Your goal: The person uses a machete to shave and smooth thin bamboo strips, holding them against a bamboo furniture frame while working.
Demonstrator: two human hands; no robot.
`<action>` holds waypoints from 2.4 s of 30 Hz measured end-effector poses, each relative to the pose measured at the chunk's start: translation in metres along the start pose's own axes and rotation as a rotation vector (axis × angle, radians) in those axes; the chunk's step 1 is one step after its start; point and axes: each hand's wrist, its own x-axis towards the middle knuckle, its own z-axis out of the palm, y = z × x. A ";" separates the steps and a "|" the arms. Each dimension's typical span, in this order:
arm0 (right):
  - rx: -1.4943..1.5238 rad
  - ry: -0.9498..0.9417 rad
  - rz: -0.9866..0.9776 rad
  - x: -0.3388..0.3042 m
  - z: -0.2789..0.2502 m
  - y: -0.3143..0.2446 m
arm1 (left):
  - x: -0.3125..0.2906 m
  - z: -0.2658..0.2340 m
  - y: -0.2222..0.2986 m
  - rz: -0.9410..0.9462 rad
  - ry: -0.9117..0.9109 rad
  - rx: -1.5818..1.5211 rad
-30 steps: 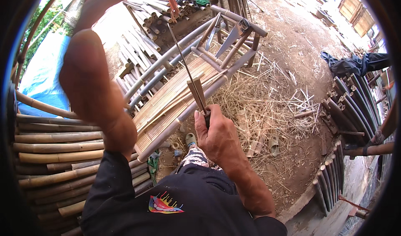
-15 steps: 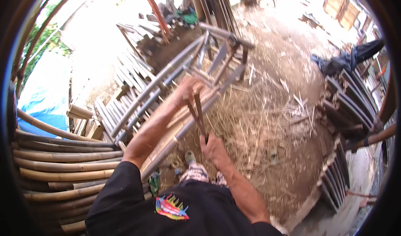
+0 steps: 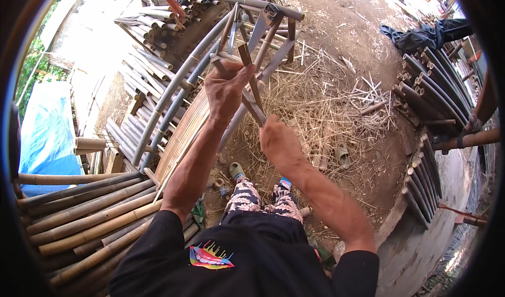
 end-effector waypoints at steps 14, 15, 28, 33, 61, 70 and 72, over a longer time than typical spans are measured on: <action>0.207 -0.252 0.447 0.044 0.247 0.155 | -0.038 -0.051 -0.023 0.063 0.041 -0.117; 0.257 -0.211 0.446 0.060 0.245 0.160 | -0.039 -0.056 -0.041 0.160 -0.041 -0.100; 0.791 -0.492 0.479 0.088 0.265 0.171 | -0.063 -0.085 -0.193 -0.179 0.014 -0.155; 0.495 0.052 0.042 0.093 0.323 0.188 | -0.061 -0.092 -0.192 -0.116 0.067 -0.252; -0.056 -0.038 0.983 0.021 0.304 0.420 | -0.103 -0.394 -0.001 -0.145 0.961 -0.289; -0.255 -0.186 0.764 -0.019 0.166 0.390 | -0.185 -0.529 -0.129 -0.223 1.519 -0.724; -0.321 -0.275 0.761 -0.013 0.160 0.344 | -0.193 -0.563 -0.172 -0.219 1.588 -0.836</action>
